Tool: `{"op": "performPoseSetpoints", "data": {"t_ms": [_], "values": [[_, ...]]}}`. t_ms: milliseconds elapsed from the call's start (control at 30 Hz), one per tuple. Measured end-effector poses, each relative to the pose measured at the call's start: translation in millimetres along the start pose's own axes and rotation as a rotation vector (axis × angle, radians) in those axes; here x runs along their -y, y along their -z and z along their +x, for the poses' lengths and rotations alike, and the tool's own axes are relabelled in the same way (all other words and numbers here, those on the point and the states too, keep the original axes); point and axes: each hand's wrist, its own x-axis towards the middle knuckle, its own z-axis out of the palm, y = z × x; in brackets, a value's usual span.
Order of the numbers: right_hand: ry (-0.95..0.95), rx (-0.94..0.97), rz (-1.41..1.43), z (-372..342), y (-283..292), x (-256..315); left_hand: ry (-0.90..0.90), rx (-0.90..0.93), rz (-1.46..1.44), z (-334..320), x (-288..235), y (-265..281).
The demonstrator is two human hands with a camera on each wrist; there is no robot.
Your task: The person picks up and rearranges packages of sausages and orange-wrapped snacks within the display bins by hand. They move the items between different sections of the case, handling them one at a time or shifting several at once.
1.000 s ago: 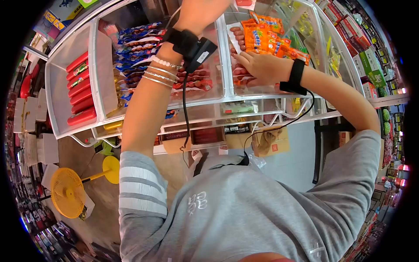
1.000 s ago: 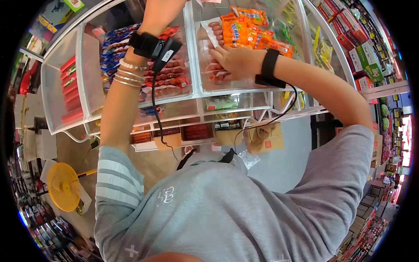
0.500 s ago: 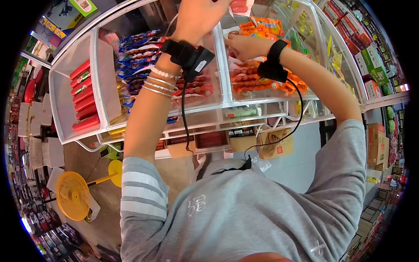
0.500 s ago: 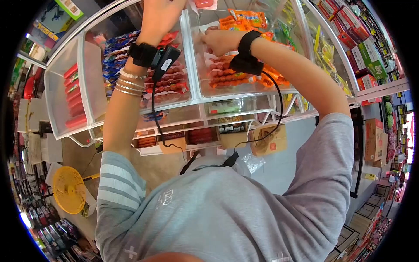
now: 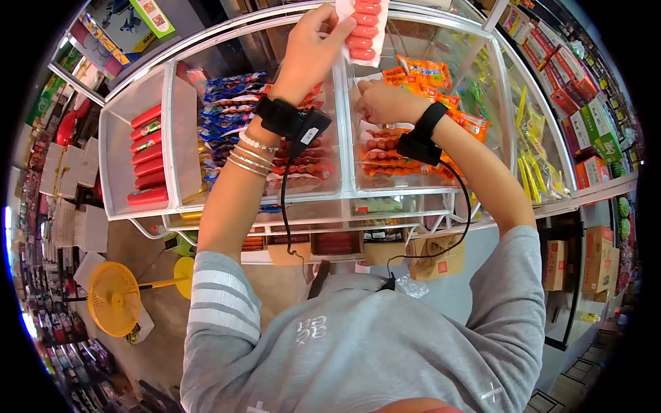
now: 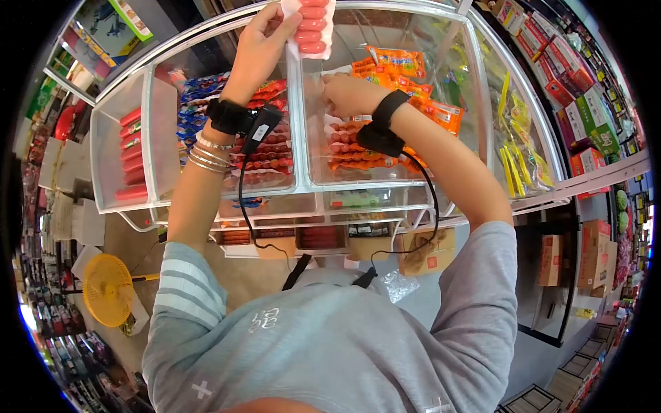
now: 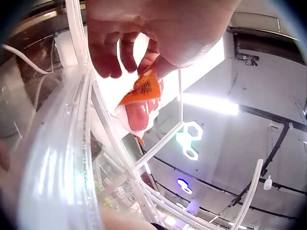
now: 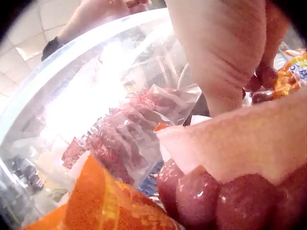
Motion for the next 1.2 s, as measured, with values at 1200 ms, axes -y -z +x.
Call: {"op": "performPoseSetpoints", "data": {"t_ms": [1200], "values": [[-0.127,-0.698,1.603,-16.1,64.3,34.9,0.106,0.042,-0.281,-0.9,12.4,-9.0]]}}
